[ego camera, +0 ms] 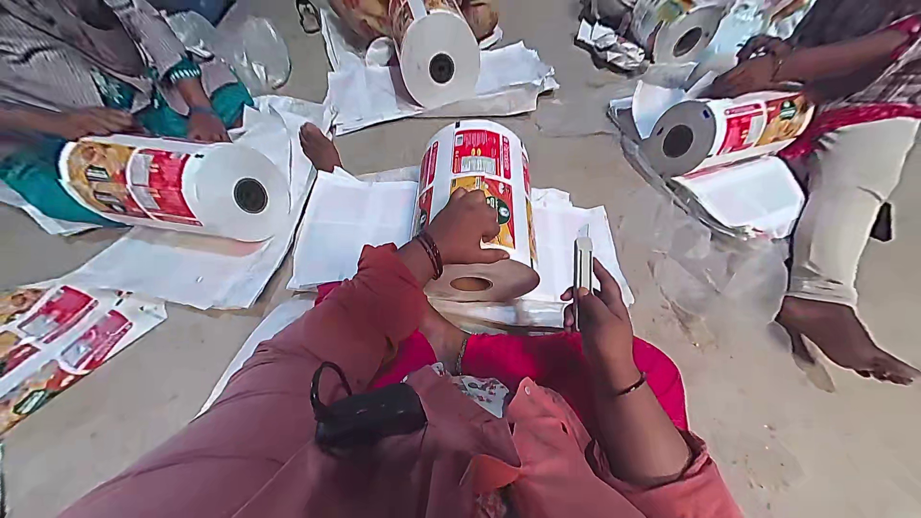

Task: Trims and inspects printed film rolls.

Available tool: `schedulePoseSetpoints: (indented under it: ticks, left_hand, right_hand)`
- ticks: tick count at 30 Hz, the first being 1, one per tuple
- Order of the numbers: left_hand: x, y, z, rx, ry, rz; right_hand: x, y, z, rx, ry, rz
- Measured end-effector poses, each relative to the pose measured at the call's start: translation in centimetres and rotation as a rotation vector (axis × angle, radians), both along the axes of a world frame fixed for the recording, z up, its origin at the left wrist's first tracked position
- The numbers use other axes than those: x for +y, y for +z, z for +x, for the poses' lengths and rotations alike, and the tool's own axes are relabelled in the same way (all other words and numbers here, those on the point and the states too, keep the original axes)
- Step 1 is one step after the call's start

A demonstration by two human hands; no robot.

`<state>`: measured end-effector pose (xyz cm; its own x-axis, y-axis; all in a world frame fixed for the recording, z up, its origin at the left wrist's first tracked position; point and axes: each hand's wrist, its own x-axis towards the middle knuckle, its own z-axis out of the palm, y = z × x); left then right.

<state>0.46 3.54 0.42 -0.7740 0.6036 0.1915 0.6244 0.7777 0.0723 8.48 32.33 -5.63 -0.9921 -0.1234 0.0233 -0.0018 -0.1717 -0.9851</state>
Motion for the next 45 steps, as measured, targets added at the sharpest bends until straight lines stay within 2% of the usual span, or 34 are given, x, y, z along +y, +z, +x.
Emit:
schedulePoseSetpoints:
  ticks: [2,5,8,10,14,16,19,23,29,33,38,45]
  left_hand:
    - [-0.3,-0.4,-0.1,0.039,-0.024,0.076]
    - [-0.7,-1.6,0.0,0.153,-0.063,0.337]
    - [-0.8,-2.0,0.2,0.207,-0.007,0.456]
    - [-0.5,-1.8,1.1,0.193,0.142,0.49]
    - [0.5,-1.1,4.4,0.045,0.588,0.56]
    - [0.1,-2.1,5.2,0.059,0.682,0.593]
    - [-1.0,-3.8,5.5,0.097,0.602,0.625]
    - [-2.1,-5.3,5.4,0.218,0.462,0.696]
    - [-2.8,-6.2,5.1,0.287,0.439,0.782]
    - [-2.9,-6.6,5.0,0.271,0.422,0.794]
    - [-3.0,-6.5,5.0,0.245,0.399,0.805]
    - [-3.0,-6.4,5.1,0.217,0.396,0.807]
  right_hand:
    - [-0.1,0.0,-0.2,0.008,0.008,-0.014]
    - [-0.2,0.0,-0.2,0.002,0.003,-0.022]
    - [-0.4,0.1,-0.2,-0.011,-0.008,-0.03]
    - [-0.6,0.0,-0.1,-0.016,-0.007,-0.015]
    - [-0.7,-0.4,0.3,-0.013,-0.035,0.105]
    - [-0.7,-0.9,0.4,-0.021,-0.055,0.196]
    - [-1.2,-0.2,0.0,-0.017,-0.056,0.326]
    - [-3.5,4.1,-2.6,0.083,-0.004,0.545]
    - [-10.0,10.1,-11.9,0.087,-0.006,0.867]
    - [-14.5,11.1,-18.3,0.083,0.06,1.088]
    - [-17.9,11.3,-23.2,0.086,0.077,1.266]
    - [-19.5,12.1,-25.0,0.153,0.106,1.436]
